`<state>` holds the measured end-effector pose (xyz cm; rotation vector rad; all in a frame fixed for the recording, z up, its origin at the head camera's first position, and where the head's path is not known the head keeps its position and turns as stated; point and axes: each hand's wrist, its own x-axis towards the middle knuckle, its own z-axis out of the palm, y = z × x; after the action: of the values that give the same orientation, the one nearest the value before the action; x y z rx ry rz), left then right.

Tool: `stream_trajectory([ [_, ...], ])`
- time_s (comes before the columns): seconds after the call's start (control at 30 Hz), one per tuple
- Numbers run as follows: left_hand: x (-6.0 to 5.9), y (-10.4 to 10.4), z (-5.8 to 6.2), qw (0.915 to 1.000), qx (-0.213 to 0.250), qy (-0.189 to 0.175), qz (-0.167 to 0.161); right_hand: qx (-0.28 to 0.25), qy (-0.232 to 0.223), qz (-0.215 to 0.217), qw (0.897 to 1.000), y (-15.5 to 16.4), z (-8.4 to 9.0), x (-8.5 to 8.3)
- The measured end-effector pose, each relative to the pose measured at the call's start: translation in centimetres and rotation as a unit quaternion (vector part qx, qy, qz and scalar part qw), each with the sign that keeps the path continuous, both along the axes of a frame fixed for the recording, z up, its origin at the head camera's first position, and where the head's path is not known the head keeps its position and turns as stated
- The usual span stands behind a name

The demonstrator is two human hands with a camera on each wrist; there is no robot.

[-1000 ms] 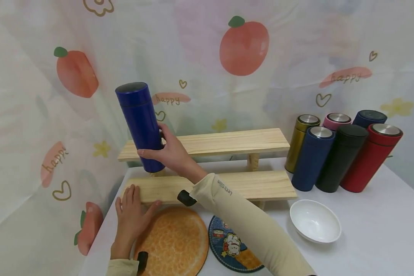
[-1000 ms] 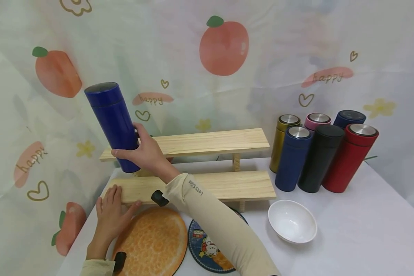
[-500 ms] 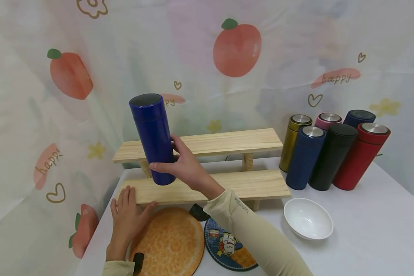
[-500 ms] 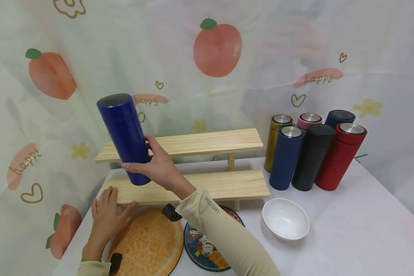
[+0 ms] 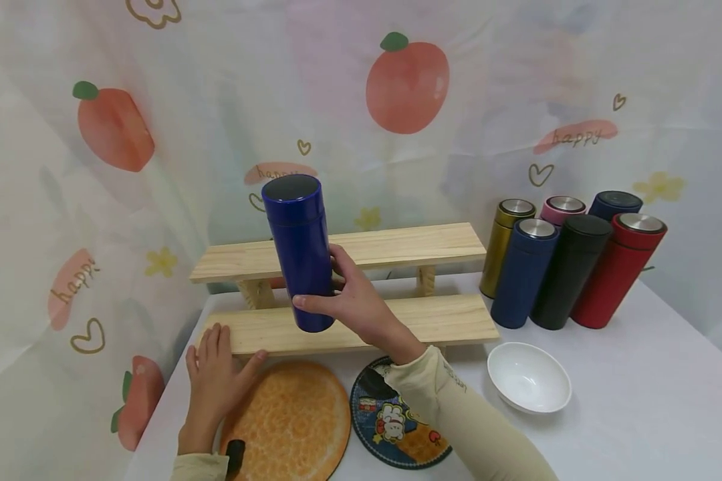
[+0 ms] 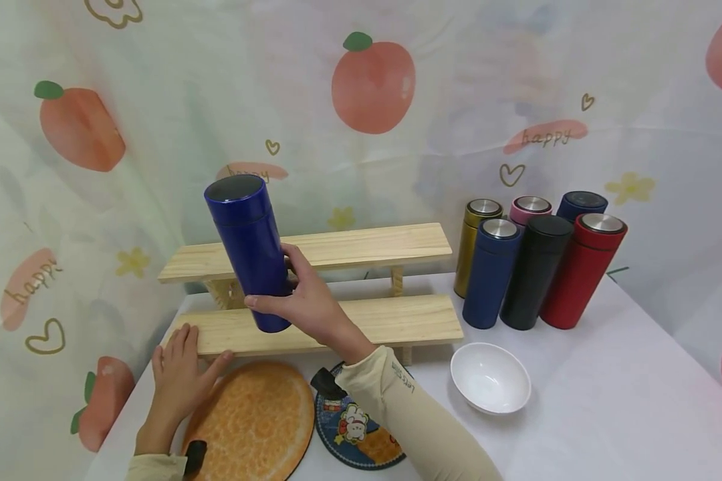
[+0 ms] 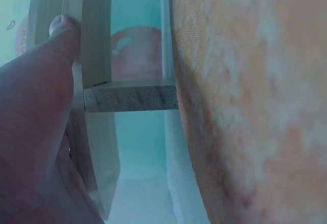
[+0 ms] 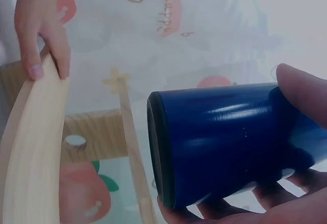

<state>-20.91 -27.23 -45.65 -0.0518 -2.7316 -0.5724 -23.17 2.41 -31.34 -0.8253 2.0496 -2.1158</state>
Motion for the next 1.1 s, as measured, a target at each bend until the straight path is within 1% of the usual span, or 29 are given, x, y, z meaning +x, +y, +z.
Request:
stream_trajectory([
  [0.2,-0.2,-0.1,-0.2,1.0000,0.001,0.009,-0.003,0.004,-0.006,-0.020,1.000,2.0,-0.4,0.4],
  [0.43,0.1,0.0,0.0,1.0000,0.005,0.003,-0.004,0.001,-0.017,-0.036,0.999,4.3,-0.4,0.9],
  [0.5,0.1,0.0,-0.1,0.9999,0.010,0.007,-0.005,0.002,-0.022,-0.045,0.999,5.0,-0.4,1.0],
  [0.63,0.2,0.1,0.0,0.9999,0.010,0.003,-0.003,0.015,-0.030,-0.070,0.997,6.5,-0.3,1.5],
  [0.77,0.2,0.0,0.0,1.0000,0.006,-0.006,0.002,0.026,-0.031,-0.087,0.995,8.0,-0.5,1.8],
  [0.87,0.3,0.0,0.1,0.9999,0.010,-0.005,0.000,0.035,-0.029,-0.101,0.994,9.2,-0.7,1.9],
  [1.1,0.1,0.0,0.0,0.9999,0.009,-0.013,-0.001,0.064,-0.038,-0.137,0.988,12.0,-1.1,2.6],
])
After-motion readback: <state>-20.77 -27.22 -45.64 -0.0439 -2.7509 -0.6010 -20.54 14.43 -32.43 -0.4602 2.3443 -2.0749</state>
